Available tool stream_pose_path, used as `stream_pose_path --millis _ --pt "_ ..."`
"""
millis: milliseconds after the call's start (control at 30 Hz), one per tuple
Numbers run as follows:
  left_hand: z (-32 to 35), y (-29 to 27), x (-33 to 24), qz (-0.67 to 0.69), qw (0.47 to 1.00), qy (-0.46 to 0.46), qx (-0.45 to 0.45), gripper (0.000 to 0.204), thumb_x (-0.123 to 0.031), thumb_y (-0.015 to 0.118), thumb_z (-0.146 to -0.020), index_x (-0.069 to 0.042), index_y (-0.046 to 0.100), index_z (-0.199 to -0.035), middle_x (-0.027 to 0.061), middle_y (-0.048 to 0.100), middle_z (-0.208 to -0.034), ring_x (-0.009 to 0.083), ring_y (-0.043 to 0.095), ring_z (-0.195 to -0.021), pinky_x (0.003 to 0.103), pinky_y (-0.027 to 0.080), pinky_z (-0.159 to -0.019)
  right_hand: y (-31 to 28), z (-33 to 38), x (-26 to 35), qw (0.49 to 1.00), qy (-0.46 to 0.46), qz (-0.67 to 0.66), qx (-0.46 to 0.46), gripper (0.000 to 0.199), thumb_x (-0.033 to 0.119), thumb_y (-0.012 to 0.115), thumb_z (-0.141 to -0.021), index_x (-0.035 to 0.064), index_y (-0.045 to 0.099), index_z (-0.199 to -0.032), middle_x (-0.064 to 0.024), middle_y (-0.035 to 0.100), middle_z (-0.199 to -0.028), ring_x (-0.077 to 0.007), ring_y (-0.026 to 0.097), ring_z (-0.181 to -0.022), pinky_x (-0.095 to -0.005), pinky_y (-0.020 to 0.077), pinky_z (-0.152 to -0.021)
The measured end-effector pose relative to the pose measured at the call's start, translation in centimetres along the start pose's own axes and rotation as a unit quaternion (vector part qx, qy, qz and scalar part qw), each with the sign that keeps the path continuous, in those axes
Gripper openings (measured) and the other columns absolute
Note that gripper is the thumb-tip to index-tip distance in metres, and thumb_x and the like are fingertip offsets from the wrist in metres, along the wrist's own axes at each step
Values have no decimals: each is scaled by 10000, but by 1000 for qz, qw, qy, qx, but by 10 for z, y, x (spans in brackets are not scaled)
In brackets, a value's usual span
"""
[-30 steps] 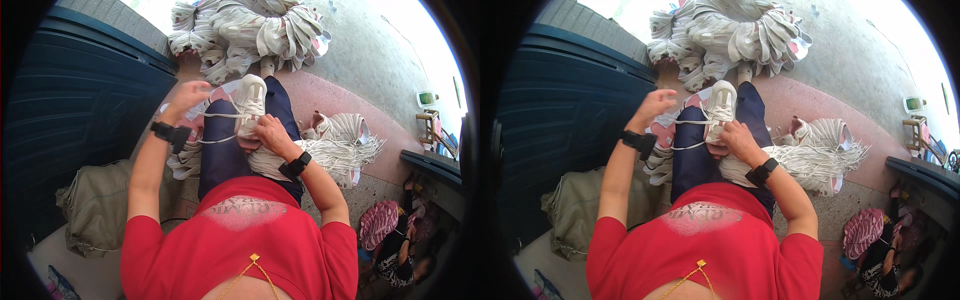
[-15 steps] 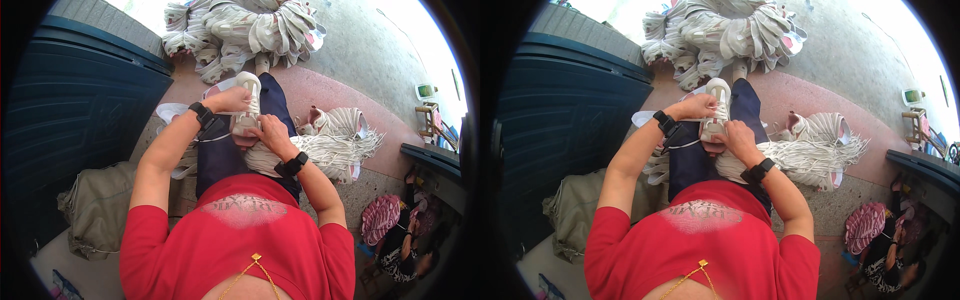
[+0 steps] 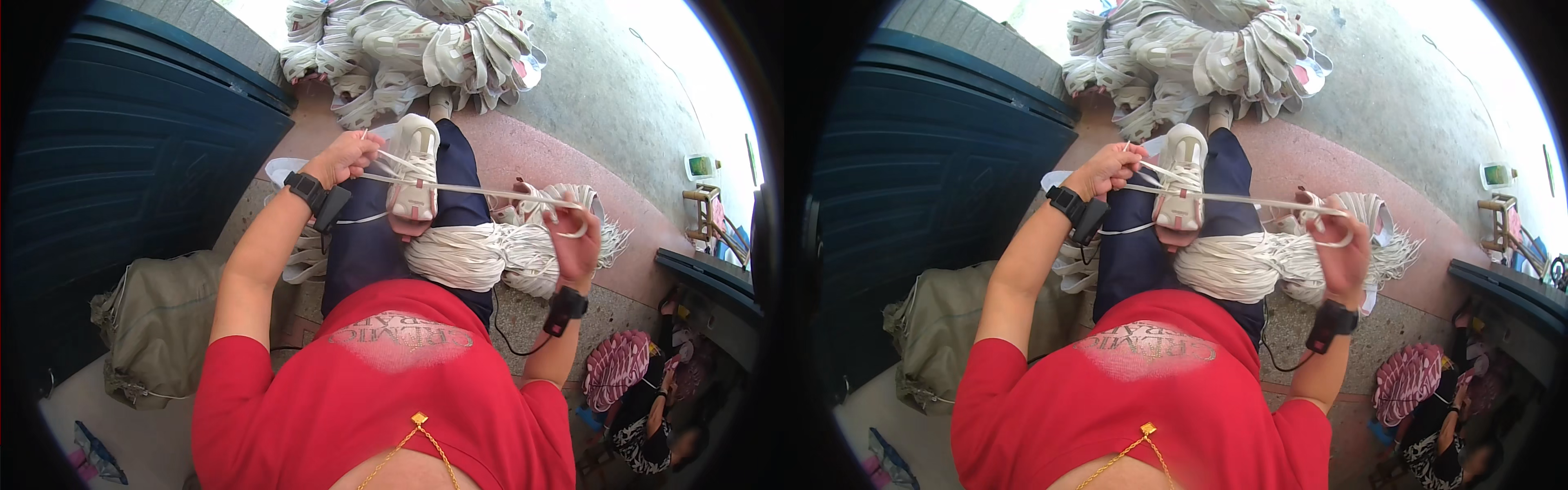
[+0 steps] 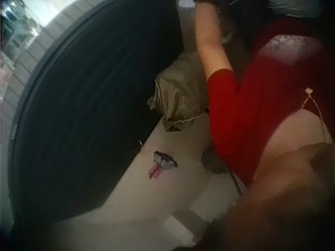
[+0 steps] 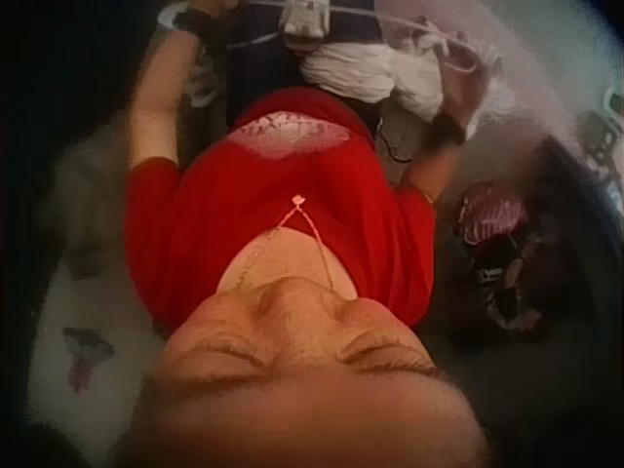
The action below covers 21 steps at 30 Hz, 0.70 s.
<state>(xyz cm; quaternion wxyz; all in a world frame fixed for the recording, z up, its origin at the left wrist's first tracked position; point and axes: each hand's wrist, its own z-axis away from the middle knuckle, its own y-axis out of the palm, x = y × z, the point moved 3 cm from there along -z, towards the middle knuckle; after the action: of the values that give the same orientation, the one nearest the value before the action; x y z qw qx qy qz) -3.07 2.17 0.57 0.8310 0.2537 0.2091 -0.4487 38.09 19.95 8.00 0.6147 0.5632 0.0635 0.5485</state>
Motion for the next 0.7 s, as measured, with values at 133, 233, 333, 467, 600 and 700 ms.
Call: stream_pose_path --millis 133,233,333,467,600,700 --pt "-10 48 17 -71 997 -19 -14 151 -78 612 -912 -77 587 -1060 12 559 -764 42 313 -457 225 221 -388 -33 61 83 963 -185 -194 -3 114 70 558 -907 -20 596 -968 -124 545 -1217 -278 500 -1182 -538 312 -1129" --pt "-6 60 14 -158 984 21 -76 100 -139 635 -904 -70 598 -966 -11 512 -731 55 330 -483 244 219 -399 -45 79 112 941 -246 -232 19 48 42 554 -897 -1 548 -918 -91 506 -1052 -255 484 -1042 -529 306 -1113" --pt "-1 31 -8 -132 985 19 -106 128 -202 623 -925 -75 606 -921 -20 494 -706 65 358 -505 242 247 -405 -62 77 124 941 -259 -216 36 36 44 524 -916 22 509 -892 -47 446 -887 -209 435 -875 -469 358 -986" --pt "54 -60 -73 -51 987 91 -122 161 -243 593 -973 -89 619 -935 -37 517 -691 77 440 -556 224 366 -491 -94 66 115 955 -242 -171 20 93 92 502 -980 8 540 -966 -29 436 -842 -178 397 -802 -380 360 -791" --pt "146 -170 -151 90 948 280 -117 234 -231 619 -1003 -41 620 -1140 -60 408 -644 42 394 -540 210 335 -497 -143 65 121 970 -209 -76 -98 200 142 503 -1037 -20 588 -1119 -25 459 -846 -128 404 -767 -277 358 -650" --pt "189 -216 -163 89 927 313 -189 270 -224 619 -1004 -28 616 -1189 -69 352 -631 34 342 -524 208 301 -493 -152 59 119 953 -226 66 -190 264 155 517 -1047 -28 588 -1223 -10 497 -873 -79 411 -738 -210 332 -579"
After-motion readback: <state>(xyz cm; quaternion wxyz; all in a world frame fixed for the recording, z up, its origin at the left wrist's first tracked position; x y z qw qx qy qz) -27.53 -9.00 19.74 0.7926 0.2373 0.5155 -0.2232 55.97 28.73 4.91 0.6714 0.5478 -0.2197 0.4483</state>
